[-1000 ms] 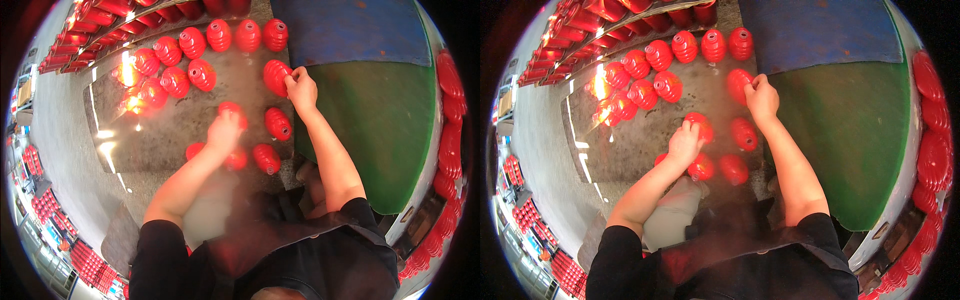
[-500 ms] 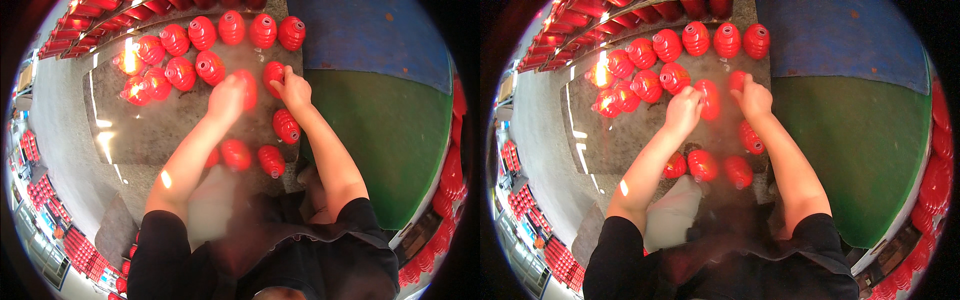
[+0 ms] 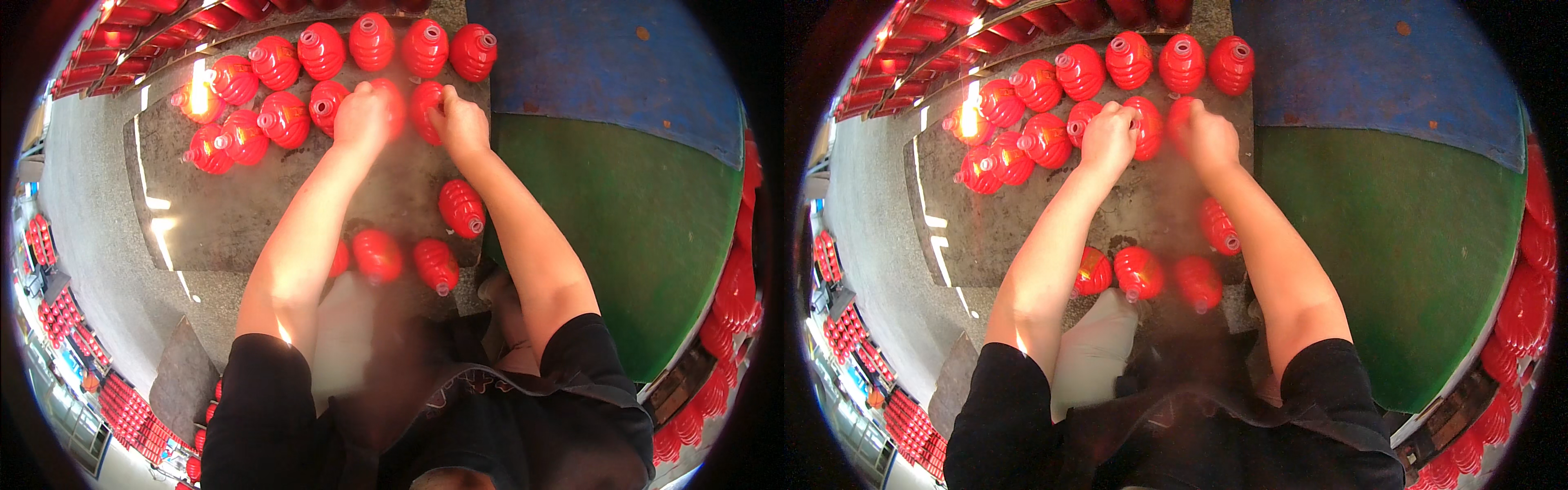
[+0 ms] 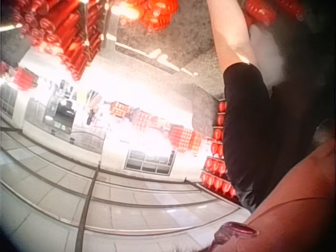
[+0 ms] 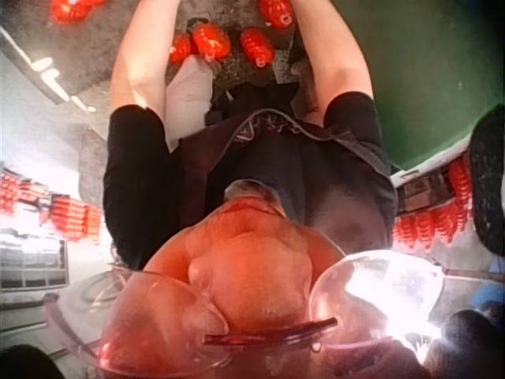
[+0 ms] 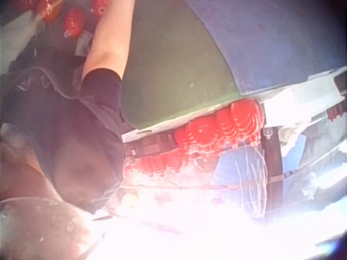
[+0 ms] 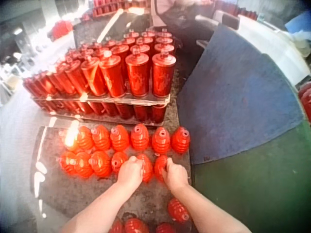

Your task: The person picks up red ribbed plastic containers from a pile, places them on a workbench, and applies a yellow label to each one. The labeled containers are then set aside on the bench.

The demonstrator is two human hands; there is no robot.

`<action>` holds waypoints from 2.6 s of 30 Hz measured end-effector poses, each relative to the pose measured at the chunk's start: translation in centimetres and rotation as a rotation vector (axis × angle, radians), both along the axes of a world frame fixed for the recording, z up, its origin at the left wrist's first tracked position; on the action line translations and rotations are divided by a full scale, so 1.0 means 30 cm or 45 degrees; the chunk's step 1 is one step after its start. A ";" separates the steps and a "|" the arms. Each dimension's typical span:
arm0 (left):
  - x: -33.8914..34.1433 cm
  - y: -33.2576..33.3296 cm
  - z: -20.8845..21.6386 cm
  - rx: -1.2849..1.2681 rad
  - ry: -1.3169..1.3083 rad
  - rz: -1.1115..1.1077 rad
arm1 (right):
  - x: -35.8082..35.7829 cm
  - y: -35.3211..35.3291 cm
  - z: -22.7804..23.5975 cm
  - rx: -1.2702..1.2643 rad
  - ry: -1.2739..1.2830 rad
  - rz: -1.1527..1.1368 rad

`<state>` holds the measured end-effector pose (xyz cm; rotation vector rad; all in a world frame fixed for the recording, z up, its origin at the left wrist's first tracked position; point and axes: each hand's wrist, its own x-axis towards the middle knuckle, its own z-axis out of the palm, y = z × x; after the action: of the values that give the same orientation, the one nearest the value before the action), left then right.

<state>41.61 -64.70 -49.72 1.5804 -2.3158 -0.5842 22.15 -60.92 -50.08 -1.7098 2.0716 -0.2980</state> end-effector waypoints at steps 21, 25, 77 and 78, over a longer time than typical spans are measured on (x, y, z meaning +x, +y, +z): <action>0.221 0.044 0.052 -0.266 -0.232 0.335 | -0.067 0.434 0.175 0.278 0.332 0.424; 0.270 0.003 -0.008 -0.152 -0.020 0.291 | -0.080 0.581 0.149 0.409 0.313 0.486; 0.041 0.214 0.104 -0.028 0.226 -0.253 | -0.249 0.219 0.119 -0.433 0.231 0.039; 0.110 0.265 0.121 -0.003 0.205 -0.276 | -0.218 0.296 0.142 -0.417 0.204 0.194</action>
<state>44.91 -56.76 -46.09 1.2396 -2.3786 -0.7294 15.61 -52.04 -45.83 -2.1354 2.0768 -0.4884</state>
